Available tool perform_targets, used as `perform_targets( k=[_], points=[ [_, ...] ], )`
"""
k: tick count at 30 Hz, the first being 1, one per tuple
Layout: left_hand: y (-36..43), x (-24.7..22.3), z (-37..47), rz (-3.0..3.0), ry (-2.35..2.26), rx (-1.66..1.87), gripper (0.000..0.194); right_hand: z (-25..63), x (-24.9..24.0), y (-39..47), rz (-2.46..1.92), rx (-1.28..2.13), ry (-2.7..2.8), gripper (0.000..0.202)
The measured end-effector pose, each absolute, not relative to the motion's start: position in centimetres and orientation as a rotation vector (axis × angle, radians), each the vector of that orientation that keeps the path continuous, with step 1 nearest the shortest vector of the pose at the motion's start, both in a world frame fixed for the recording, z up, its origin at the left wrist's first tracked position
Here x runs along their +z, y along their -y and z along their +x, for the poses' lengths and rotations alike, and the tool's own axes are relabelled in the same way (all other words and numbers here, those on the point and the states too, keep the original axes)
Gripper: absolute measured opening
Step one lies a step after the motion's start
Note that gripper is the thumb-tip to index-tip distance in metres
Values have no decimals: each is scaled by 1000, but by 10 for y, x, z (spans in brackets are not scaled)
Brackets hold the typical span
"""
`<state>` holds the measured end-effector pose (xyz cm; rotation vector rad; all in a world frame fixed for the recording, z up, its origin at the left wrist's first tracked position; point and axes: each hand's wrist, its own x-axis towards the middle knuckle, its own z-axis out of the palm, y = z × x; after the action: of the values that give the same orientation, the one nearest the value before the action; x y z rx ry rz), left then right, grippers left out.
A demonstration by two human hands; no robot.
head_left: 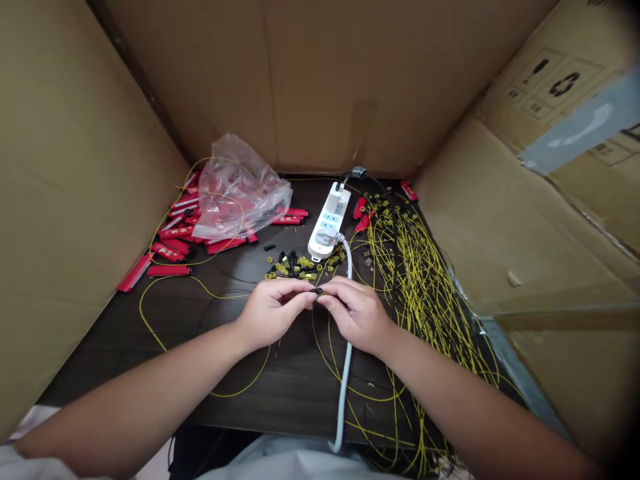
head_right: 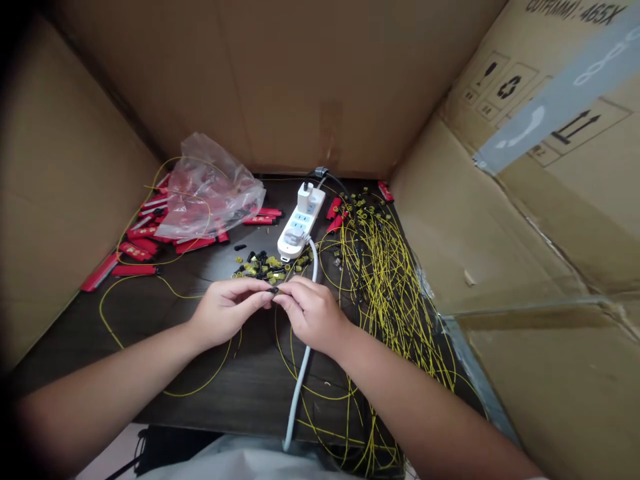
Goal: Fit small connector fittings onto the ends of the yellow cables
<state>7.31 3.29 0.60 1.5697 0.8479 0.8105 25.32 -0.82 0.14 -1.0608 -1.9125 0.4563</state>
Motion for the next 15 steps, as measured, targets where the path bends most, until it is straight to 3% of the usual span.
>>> perform_targets(
  k=[7,15],
  points=[
    [-32,6,73,1623,-933,747,23,251,-5,9,-1091,155,2025,14],
    [-41,2,78,989,-976,841,31,248,-14,0,-1477,2,2103,22]
  ],
)
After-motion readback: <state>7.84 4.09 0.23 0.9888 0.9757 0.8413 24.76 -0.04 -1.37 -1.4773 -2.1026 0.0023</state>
